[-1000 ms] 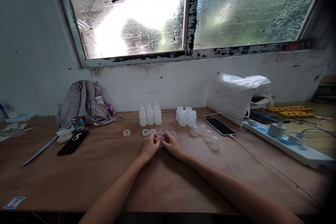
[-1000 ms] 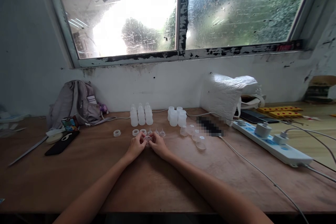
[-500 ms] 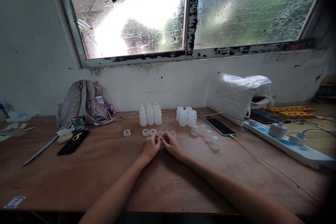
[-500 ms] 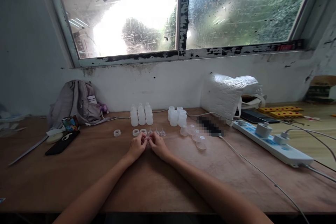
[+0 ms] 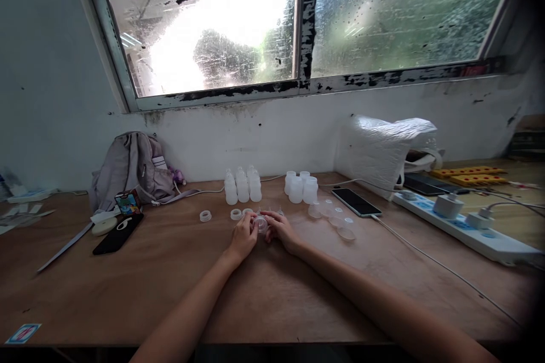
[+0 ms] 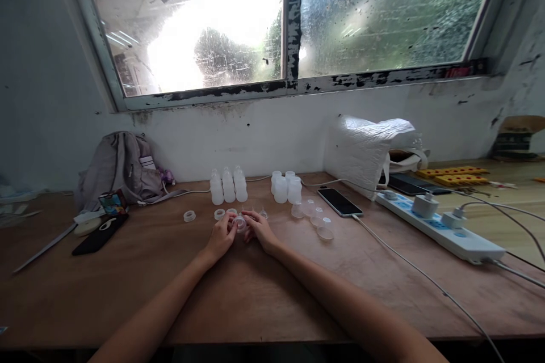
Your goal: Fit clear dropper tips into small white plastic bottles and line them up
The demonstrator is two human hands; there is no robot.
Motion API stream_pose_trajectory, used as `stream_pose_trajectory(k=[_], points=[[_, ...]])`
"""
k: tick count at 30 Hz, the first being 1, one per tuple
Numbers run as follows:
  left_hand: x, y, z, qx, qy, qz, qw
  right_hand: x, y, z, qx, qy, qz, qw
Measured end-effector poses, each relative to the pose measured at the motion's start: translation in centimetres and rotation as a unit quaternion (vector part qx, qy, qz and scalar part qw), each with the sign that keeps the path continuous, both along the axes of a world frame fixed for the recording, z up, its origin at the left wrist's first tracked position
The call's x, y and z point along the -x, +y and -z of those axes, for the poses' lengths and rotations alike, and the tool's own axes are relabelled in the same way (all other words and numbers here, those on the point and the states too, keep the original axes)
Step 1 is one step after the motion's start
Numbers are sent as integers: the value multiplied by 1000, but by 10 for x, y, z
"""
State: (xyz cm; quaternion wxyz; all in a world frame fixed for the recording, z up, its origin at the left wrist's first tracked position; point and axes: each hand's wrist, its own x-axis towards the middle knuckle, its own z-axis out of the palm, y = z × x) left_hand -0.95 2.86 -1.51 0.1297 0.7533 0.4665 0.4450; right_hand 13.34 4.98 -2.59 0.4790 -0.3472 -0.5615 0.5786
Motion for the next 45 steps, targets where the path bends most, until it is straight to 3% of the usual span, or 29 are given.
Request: stream_pose_trajectory(k=[11,19,31,35,40,45], points=[[2,-3,-9,72,-68,54,994,-2,0,-1,-2,7,-43,999],[1,0,-3,36,-19,-16,999,0,0,1,-33,-4,-43,999],[8,3,-4,25,-4,9,1000,4,3,3,-68,-73,-32,995],[15,3,-9,11,58,27,998,2,6,3,-150,-144,-8,978],[16,0,-9,-43,165,59,984,-3,6,8,-270,-243,71,929],[11,-3,-7,-60,198,37,978,-5,5,5,-298,-272,97,910]])
